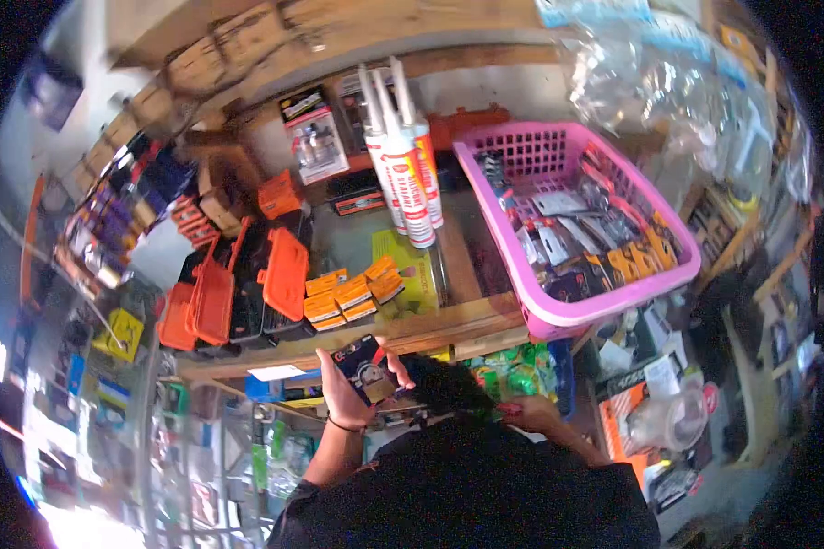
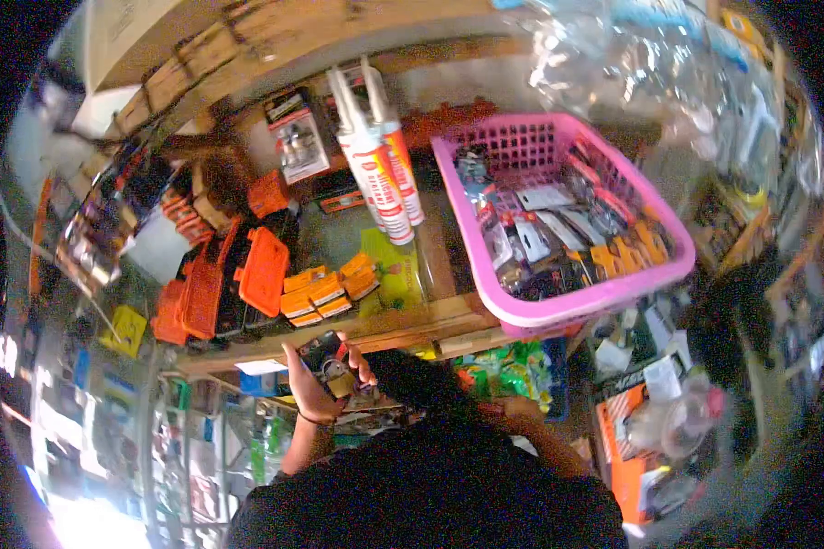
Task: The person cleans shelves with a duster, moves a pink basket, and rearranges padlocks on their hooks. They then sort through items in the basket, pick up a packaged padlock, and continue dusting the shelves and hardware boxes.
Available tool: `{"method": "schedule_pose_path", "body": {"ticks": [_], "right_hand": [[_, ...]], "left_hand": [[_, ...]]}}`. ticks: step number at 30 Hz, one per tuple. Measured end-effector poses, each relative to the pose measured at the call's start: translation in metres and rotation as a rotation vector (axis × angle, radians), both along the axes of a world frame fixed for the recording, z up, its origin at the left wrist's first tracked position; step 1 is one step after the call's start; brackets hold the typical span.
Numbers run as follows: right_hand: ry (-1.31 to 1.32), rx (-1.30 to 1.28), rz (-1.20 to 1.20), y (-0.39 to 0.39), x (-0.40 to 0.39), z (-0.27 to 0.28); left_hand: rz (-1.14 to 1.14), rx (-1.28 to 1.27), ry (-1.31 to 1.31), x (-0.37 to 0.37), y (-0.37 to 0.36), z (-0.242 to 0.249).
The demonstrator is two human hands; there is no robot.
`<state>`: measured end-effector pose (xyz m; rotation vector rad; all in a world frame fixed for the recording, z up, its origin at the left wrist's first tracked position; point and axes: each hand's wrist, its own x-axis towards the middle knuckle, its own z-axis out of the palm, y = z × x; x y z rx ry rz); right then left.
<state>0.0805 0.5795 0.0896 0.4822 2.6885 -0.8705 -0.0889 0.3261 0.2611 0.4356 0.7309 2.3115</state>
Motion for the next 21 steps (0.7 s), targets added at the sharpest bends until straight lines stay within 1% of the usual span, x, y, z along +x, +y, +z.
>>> {"method": "schedule_pose_path", "body": {"ticks": [1, 2, 4, 5, 7, 10, 11, 12, 14, 15, 18, 19, 20, 21], "right_hand": [[0.110, -0.022, -0.028, 0.002, 0.016, -0.008], [0.218, -0.039, -0.059, 0.005, 0.033, -0.016], [0.185, 0.136, -0.125, 0.003, 0.064, -0.013], [0.182, 0.117, -0.145, 0.004, 0.076, -0.023], [0.356, 0.151, -0.223, 0.000, 0.102, -0.045], [0.369, 0.175, -0.304, -0.004, 0.125, -0.061], [0.437, 0.229, -0.327, -0.009, 0.125, -0.047], [0.436, 0.221, -0.331, -0.013, 0.126, -0.044], [0.548, 0.203, -0.392, -0.019, 0.126, -0.043], [0.608, 0.119, -0.422, -0.021, 0.125, -0.046], [0.634, 0.084, -0.421, -0.027, 0.093, -0.041], [0.591, 0.016, -0.390, -0.026, 0.080, -0.031], [0.590, 0.004, -0.399, -0.027, 0.065, -0.025], [0.441, -0.113, -0.380, -0.027, 0.050, -0.018]], "left_hand": [[0.047, -0.033, -0.039, 0.000, 0.007, 0.006], [0.037, -0.032, 0.038, -0.008, 0.013, 0.007], [0.013, -0.047, 0.161, -0.021, 0.023, 0.009], [-0.007, -0.066, 0.162, -0.026, 0.028, 0.013], [-0.022, -0.061, 0.114, -0.034, 0.037, 0.020], [-0.028, -0.079, 0.185, -0.045, 0.052, 0.029], [0.030, -0.128, 0.158, -0.048, 0.057, 0.031], [0.027, -0.136, 0.159, -0.053, 0.062, 0.031], [-0.109, -0.035, 0.153, -0.068, 0.072, 0.025], [-0.165, -0.055, 0.130, -0.077, 0.078, 0.020], [-0.284, -0.080, 0.122, -0.091, 0.097, 0.014], [-0.262, -0.107, -0.042, -0.094, 0.102, 0.009], [-0.315, -0.129, -0.083, -0.091, 0.110, 0.016], [-0.348, -0.114, -0.035, -0.097, 0.113, 0.008]]}}
